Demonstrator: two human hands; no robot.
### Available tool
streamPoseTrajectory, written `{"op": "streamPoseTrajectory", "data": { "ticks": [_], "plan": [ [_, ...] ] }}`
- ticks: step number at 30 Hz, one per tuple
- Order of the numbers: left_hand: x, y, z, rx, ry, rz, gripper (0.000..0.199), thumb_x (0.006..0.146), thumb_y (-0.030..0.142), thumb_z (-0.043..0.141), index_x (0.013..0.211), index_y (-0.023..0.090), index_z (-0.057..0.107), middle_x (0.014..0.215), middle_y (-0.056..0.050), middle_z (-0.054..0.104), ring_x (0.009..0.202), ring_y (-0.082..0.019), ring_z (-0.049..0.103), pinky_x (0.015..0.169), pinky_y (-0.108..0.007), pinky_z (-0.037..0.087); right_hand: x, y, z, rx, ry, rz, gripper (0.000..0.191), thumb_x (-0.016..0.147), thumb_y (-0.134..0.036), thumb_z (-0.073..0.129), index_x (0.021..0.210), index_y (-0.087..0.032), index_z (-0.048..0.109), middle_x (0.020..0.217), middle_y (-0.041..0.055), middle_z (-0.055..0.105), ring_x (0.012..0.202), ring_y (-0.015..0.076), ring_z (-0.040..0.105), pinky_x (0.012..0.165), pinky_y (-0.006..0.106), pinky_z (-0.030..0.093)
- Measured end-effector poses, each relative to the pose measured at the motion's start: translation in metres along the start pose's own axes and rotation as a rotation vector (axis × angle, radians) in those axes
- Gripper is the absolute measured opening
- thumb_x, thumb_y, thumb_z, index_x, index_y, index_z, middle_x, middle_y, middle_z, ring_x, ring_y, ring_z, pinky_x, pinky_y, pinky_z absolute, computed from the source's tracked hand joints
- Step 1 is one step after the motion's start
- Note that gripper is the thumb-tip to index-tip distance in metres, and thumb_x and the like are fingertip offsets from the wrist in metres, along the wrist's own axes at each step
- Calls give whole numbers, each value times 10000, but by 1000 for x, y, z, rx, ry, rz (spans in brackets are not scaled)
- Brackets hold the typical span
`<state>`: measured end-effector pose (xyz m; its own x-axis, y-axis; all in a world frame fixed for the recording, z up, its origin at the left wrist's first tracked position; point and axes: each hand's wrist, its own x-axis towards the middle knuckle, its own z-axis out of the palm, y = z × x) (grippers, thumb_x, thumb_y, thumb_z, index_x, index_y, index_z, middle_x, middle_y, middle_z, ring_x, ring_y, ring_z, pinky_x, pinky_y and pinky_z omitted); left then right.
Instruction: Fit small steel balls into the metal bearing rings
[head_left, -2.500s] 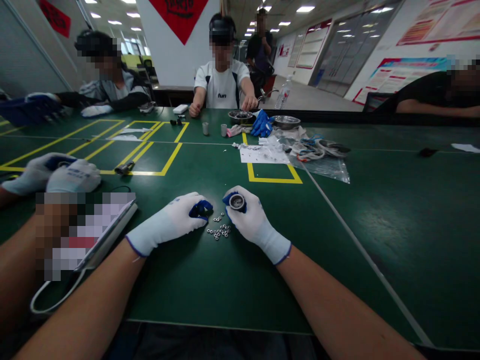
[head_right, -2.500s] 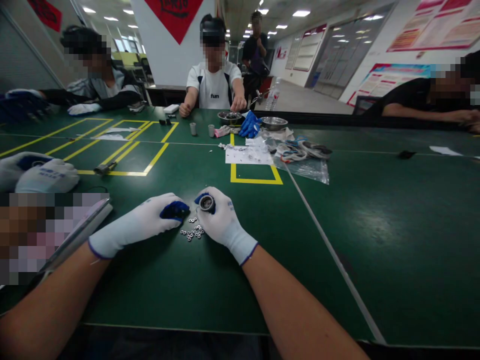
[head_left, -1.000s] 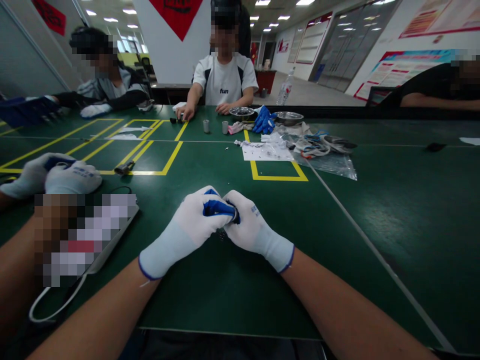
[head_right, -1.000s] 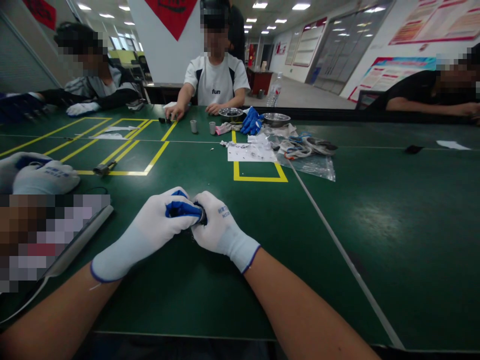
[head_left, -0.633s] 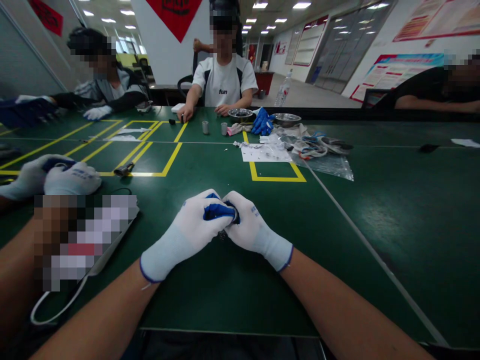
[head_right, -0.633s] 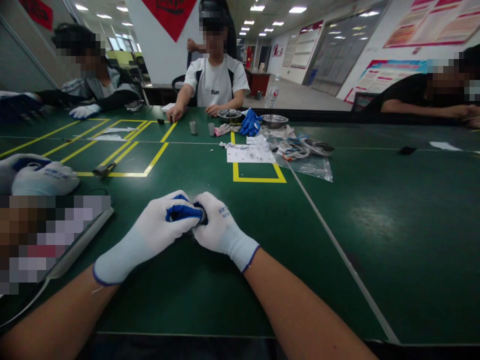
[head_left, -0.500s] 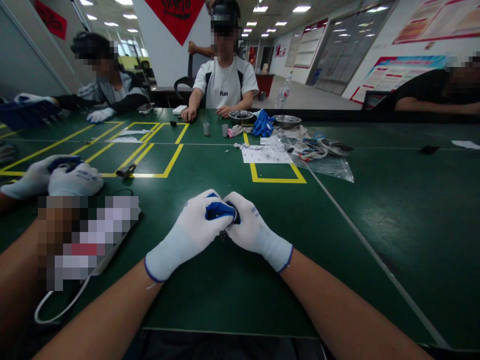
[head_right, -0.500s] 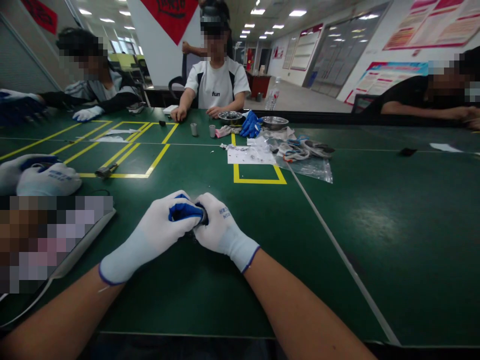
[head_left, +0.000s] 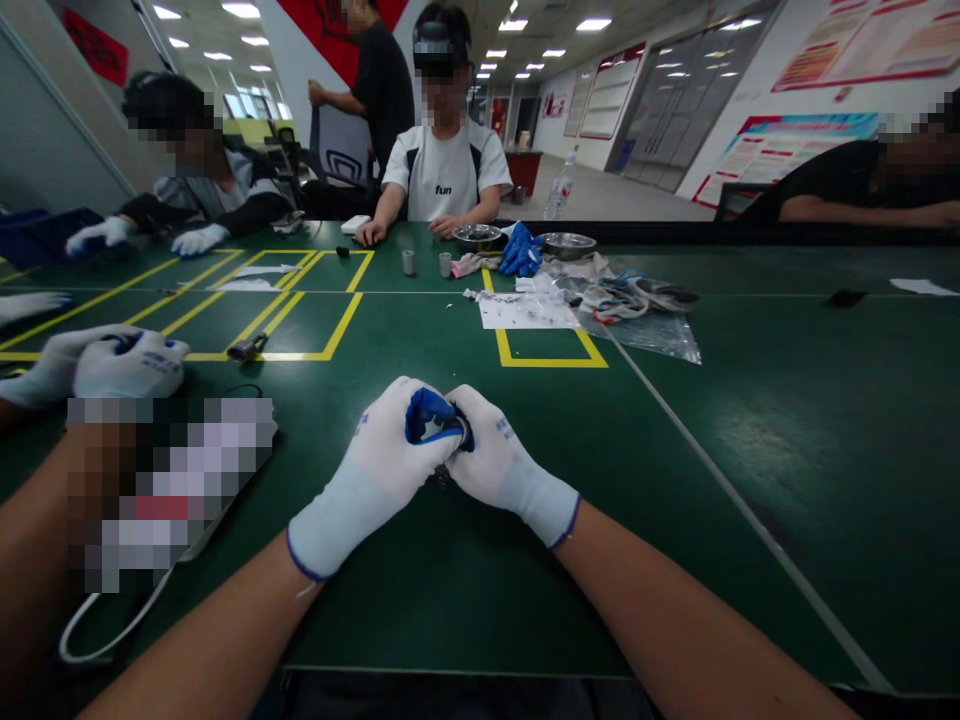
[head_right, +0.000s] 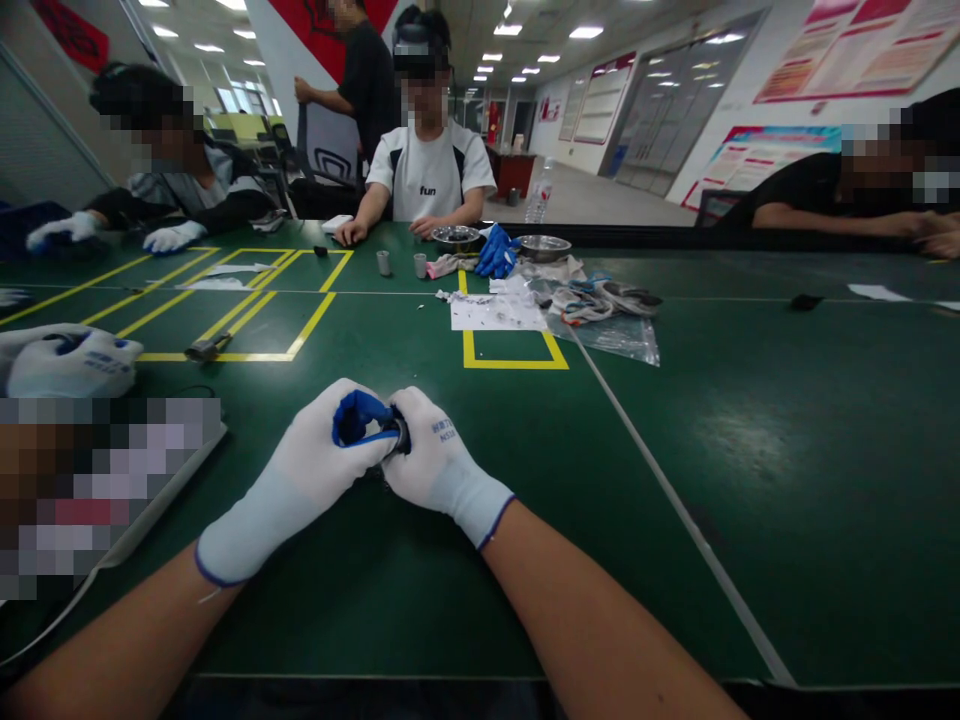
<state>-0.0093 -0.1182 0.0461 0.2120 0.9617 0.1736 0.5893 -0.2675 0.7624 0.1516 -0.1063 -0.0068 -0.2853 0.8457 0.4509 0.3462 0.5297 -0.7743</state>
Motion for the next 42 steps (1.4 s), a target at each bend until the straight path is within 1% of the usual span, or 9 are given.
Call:
{"op": "streamPoseTrajectory", "data": {
  "ticks": [4, 8, 13, 19, 27, 30, 33, 36, 42],
  "plan": [
    [-2, -4, 3, -58, 24, 18, 255, 843, 341, 741, 1055, 216, 672, 1050, -39, 728, 1011, -264, 706, 931, -466, 593, 1, 0, 0, -7, 53, 3, 163, 799, -147, 602, 905, -231, 510, 893, 27, 588, 805, 204, 596, 692, 330, 474],
    [3, -12, 3, 0, 53, 84, 284, 916, 271, 595, 1177, 216, 691, 1158, -68, 724, 1118, -270, 695, 1024, -478, 566, 3, 5, -7, -26, 220, 2, 129, 793, -165, 574, 865, -239, 496, 839, 16, 573, 765, 202, 589, 685, 333, 470],
    [12, -25, -1, 295, -213, 39, 200, 889, 289, 636, 998, 227, 793, 1098, -83, 713, 1046, -295, 700, 965, -470, 570, 6, 12, -16, -1, 335, 46, 114, 752, -190, 570, 816, -247, 495, 760, -3, 568, 708, 194, 557, 684, 336, 466],
    [11, -26, -2, 317, -246, 27, 207, 860, 349, 697, 994, 225, 793, 1085, -80, 706, 1015, -295, 700, 939, -475, 573, 6, 11, -15, 21, 290, 30, 99, 763, -212, 570, 792, -249, 484, 739, -9, 568, 701, 193, 564, 665, 327, 457],
    [0, -11, -2, -2, -69, 266, 345, 906, 392, 700, 1205, 222, 723, 1103, -75, 721, 1015, -261, 706, 903, -430, 604, 0, 0, -12, 1, 250, -102, 148, 844, -209, 572, 970, -232, 500, 893, 33, 581, 796, 208, 600, 725, 351, 508],
    [1, -10, -5, -20, -66, 259, 311, 921, 344, 664, 1197, 214, 723, 1109, -77, 727, 1041, -255, 704, 949, -429, 594, -1, -3, -12, -39, 277, -146, 198, 844, -186, 576, 1014, -235, 488, 921, 44, 575, 810, 215, 592, 725, 359, 498],
    [7, -14, -10, 79, -94, 192, 249, 900, 309, 632, 1086, 212, 766, 1085, -72, 728, 1014, -255, 706, 945, -429, 592, -1, -2, -12, -82, 308, -154, 217, 821, -150, 583, 989, -240, 479, 910, 42, 568, 804, 217, 584, 716, 358, 485],
    [12, -21, -16, 211, -186, 178, 209, 877, 319, 653, 988, 223, 801, 1047, -69, 723, 959, -257, 710, 898, -417, 591, 1, 3, -12, -92, 324, -140, 208, 810, -138, 578, 963, -240, 481, 901, 40, 563, 817, 219, 583, 728, 359, 486],
    [15, -33, -13, 381, -307, 179, 172, 857, 332, 699, 960, 239, 802, 1035, -70, 697, 965, -279, 687, 886, -422, 558, 4, 11, -11, -55, 309, -107, 120, 883, -187, 577, 964, -228, 498, 917, 48, 579, 849, 221, 606, 779, 374, 514]
  ]
}}
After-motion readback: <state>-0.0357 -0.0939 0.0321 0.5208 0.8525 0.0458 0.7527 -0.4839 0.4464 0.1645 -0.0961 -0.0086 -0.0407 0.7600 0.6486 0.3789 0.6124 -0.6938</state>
